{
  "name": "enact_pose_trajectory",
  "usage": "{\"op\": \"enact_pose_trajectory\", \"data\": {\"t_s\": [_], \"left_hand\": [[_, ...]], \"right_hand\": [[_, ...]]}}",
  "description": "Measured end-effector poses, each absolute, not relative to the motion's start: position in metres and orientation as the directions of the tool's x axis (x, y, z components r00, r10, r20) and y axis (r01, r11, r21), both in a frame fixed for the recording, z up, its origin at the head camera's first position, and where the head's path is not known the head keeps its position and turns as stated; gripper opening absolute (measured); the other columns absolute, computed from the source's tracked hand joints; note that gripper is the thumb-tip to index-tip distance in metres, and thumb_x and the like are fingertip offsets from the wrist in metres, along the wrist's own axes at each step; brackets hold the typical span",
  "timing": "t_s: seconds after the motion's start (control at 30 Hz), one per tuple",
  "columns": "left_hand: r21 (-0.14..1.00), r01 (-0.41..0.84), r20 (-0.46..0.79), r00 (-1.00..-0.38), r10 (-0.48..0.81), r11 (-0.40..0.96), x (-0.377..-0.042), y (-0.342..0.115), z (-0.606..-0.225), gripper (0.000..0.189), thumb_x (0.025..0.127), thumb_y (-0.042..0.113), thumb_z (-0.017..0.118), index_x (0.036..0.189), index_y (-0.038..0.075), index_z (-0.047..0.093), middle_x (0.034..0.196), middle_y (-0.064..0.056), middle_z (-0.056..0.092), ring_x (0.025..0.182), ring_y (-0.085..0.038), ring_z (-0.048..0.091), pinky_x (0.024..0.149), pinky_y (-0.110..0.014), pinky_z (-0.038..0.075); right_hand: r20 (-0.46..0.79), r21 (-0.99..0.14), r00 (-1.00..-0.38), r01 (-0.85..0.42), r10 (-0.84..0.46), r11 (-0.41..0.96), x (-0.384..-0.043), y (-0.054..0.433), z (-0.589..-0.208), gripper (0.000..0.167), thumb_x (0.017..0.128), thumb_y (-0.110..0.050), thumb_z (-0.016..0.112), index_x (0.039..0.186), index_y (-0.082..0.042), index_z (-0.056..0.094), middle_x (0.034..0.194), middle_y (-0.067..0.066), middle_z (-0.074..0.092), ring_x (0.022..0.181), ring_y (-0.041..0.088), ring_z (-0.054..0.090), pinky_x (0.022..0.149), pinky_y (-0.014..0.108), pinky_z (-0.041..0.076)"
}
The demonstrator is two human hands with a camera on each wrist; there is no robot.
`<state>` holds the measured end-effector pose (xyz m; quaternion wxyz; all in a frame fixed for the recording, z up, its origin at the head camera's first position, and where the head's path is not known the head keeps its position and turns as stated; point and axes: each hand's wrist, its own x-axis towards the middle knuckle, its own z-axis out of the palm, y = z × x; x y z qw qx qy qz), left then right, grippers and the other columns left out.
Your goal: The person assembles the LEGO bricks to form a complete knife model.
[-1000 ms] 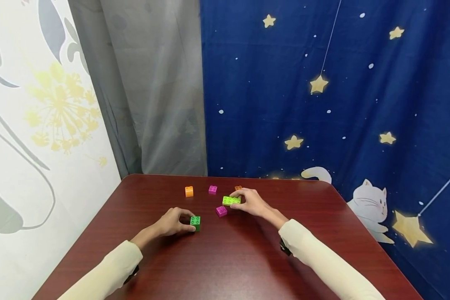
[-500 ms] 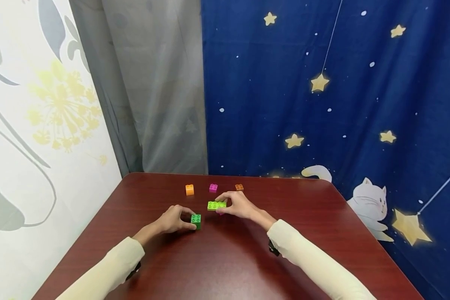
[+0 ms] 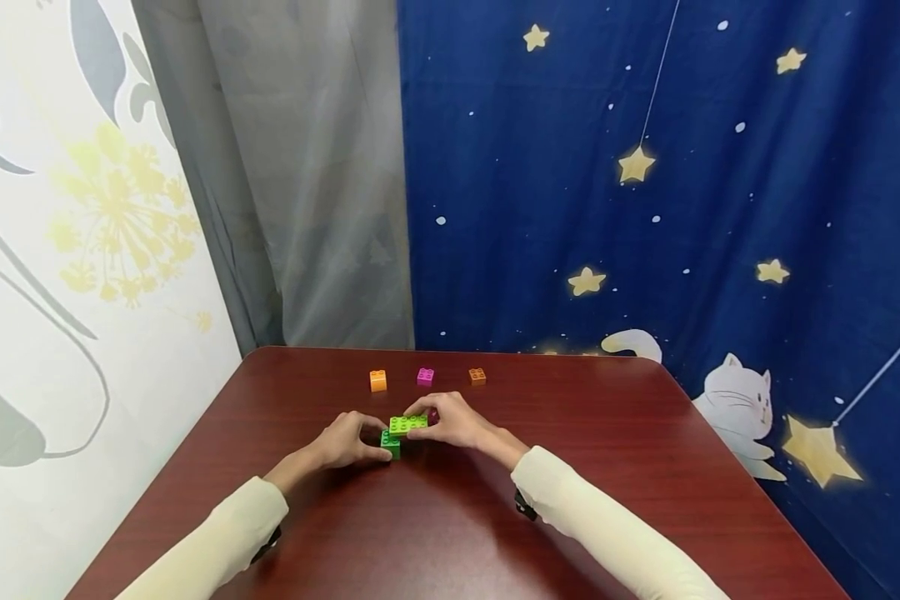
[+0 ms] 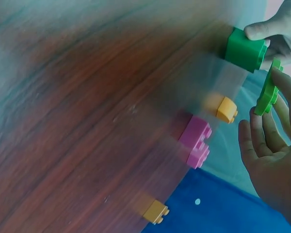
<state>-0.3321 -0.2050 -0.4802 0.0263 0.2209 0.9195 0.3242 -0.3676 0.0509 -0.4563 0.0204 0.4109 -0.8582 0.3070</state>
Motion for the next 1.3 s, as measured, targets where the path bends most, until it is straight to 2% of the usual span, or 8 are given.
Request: {"op": "enact_pose_trajectory", "data": {"t_s": [0.2, 0.4, 0.53, 0.67, 0.93, 1.17, 1.3], "left_hand": [[0.598, 0.382, 0.089, -0.906, 0.415, 0.705, -0.332, -0.205, -0.479, 0.042, 0.082, 0.029, 0.090, 0.115, 0.007, 0.077, 0.110, -0.003, 0.076, 0.101, -0.019, 0.070, 0.093, -0.048, 0.056], [0.573, 0.367, 0.079, -0.915, 0.396, 0.733, -0.332, -0.202, -0.477, 0.049, 0.081, 0.033, 0.091, 0.119, 0.006, 0.076, 0.115, -0.003, 0.075, 0.102, -0.017, 0.066, 0.092, -0.046, 0.056], [0.563, 0.395, 0.096, -0.904, 0.417, 0.726, -0.334, -0.201, -0.477, 0.040, 0.081, 0.032, 0.091, 0.112, 0.010, 0.078, 0.105, 0.003, 0.076, 0.091, -0.015, 0.064, 0.080, -0.036, 0.055], [0.561, 0.411, 0.107, -0.897, 0.429, 0.719, -0.336, -0.201, -0.479, 0.035, 0.081, 0.031, 0.092, 0.107, 0.012, 0.079, 0.096, 0.008, 0.074, 0.081, -0.014, 0.060, 0.071, -0.027, 0.052], [0.568, 0.407, 0.103, -0.898, 0.429, 0.716, -0.336, -0.202, -0.482, 0.036, 0.080, 0.032, 0.092, 0.107, 0.013, 0.079, 0.094, 0.009, 0.073, 0.078, -0.012, 0.059, 0.071, -0.027, 0.052], [0.563, 0.413, 0.108, -0.895, 0.432, 0.715, -0.335, -0.203, -0.482, 0.035, 0.080, 0.032, 0.092, 0.107, 0.013, 0.079, 0.093, 0.009, 0.073, 0.076, -0.008, 0.057, 0.070, -0.026, 0.051], [0.568, 0.400, 0.098, -0.901, 0.423, 0.719, -0.336, -0.203, -0.482, 0.036, 0.080, 0.031, 0.092, 0.108, 0.013, 0.079, 0.094, 0.009, 0.073, 0.076, -0.009, 0.057, 0.070, -0.027, 0.051]], "right_hand": [[0.286, -0.478, -0.643, -0.738, -0.710, 0.476, -0.364, 0.040, -0.459, 0.030, 0.090, -0.029, 0.084, 0.117, -0.017, 0.078, 0.107, -0.008, 0.076, 0.088, 0.012, 0.067, 0.075, 0.019, 0.053], [0.275, -0.479, -0.642, -0.737, -0.716, 0.477, -0.362, 0.035, -0.461, 0.030, 0.091, -0.028, 0.083, 0.118, -0.016, 0.078, 0.108, -0.007, 0.076, 0.090, 0.020, 0.069, 0.073, 0.015, 0.049], [0.278, -0.485, -0.636, -0.740, -0.719, 0.467, -0.361, 0.033, -0.461, 0.029, 0.091, -0.026, 0.083, 0.118, -0.015, 0.078, 0.109, -0.006, 0.076, 0.092, 0.025, 0.070, 0.073, 0.015, 0.048], [0.290, -0.469, -0.624, -0.753, -0.725, 0.461, -0.359, 0.030, -0.461, 0.029, 0.091, -0.025, 0.084, 0.118, -0.015, 0.078, 0.109, -0.005, 0.076, 0.093, 0.024, 0.069, 0.074, 0.015, 0.047], [0.286, -0.458, -0.621, -0.758, -0.730, 0.465, -0.360, 0.027, -0.465, 0.028, 0.091, -0.026, 0.083, 0.117, -0.016, 0.079, 0.108, -0.006, 0.076, 0.092, 0.026, 0.070, 0.071, 0.013, 0.047], [0.256, -0.428, -0.635, -0.750, -0.729, 0.504, -0.360, 0.023, -0.462, 0.029, 0.092, -0.029, 0.082, 0.119, -0.018, 0.079, 0.110, -0.008, 0.076, 0.092, 0.018, 0.069, 0.072, 0.012, 0.047], [0.260, -0.422, -0.631, -0.755, -0.731, 0.501, -0.359, 0.022, -0.462, 0.030, 0.092, -0.031, 0.082, 0.118, -0.018, 0.080, 0.109, -0.007, 0.075, 0.091, 0.019, 0.069, 0.070, 0.012, 0.048]]}}
